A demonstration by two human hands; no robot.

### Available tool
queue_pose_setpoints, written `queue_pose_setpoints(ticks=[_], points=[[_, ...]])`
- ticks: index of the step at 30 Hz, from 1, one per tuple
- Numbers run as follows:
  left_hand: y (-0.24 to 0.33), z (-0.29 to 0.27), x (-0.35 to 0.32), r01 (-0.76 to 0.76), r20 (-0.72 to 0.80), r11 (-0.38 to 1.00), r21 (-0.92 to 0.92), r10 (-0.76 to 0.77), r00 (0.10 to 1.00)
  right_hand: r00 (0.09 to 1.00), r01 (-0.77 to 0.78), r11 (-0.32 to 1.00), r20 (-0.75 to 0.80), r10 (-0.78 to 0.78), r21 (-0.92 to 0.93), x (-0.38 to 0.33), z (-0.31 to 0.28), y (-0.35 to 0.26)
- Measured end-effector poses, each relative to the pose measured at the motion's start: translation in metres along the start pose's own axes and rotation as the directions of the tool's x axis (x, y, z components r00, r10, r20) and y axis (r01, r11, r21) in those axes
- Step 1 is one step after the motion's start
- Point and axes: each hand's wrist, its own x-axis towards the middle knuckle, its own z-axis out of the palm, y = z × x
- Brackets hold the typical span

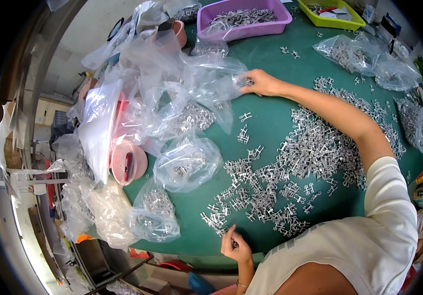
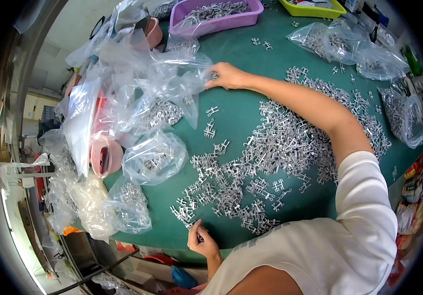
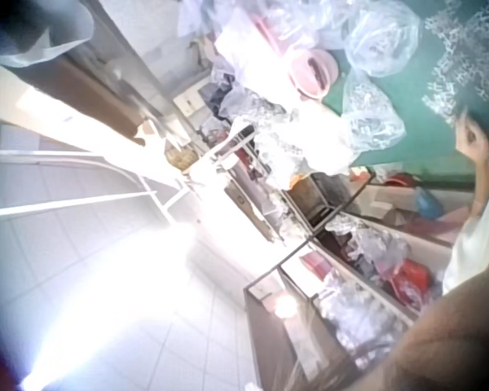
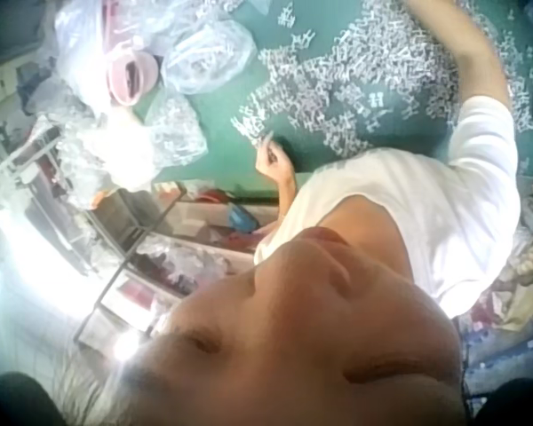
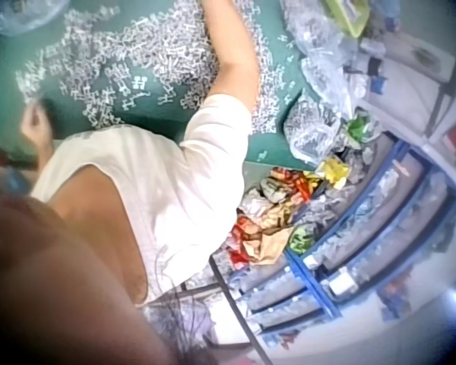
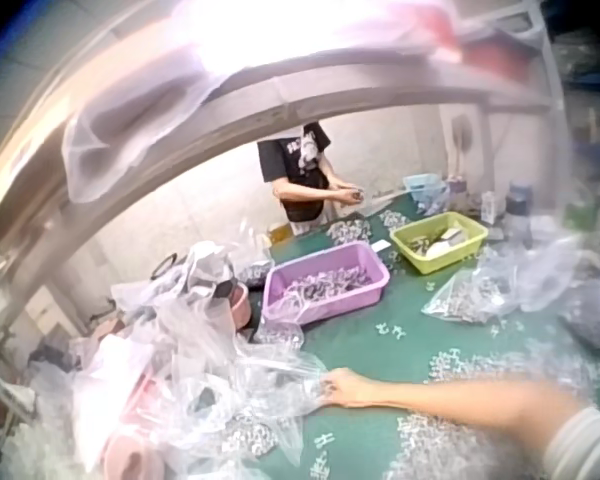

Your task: The person sorts small metal pieces by hand from a large pile on a table, occasionally pointing at a phone screen held by another person.

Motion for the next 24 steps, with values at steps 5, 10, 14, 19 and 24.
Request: queue_pose_setpoints(ticks=[5, 10, 14, 19, 24], points=[[0.001, 0.001, 0.002, 0.008, -0.017, 1.0, 0.018, -0.007, 1.0, 0.979, 0.187, 0.788, 0.046, -0.198, -0.587, 0.015, 0.02, -0.007], [0.001, 0.001, 0.004, 0.009, -0.018, 1.0, 0.028, -0.008, 1.0, 0.987, 0.159, 0.803, 0.084, -0.135, -0.575, 0.005, 0.014, -0.007], [-0.001, -0.001, 0.005, 0.029, -0.038, 1.0, 0.001, -0.029, 0.999, 0.931, -0.346, 0.927, 0.173, 0.321, 0.145, -0.028, -0.016, -0.023], [-0.004, -0.001, 0.003, 0.047, -0.048, 0.998, -0.041, -0.049, 0.998, 0.898, -0.412, 0.368, 0.304, 0.319, 0.833, -0.09, -0.023, -0.045], [-0.009, 0.0, 0.0, 0.087, -0.049, 0.99, -0.107, -0.093, 0.994, 0.893, -0.43, 0.068, 0.413, 0.177, 0.9, -0.161, -0.016, -0.066]])
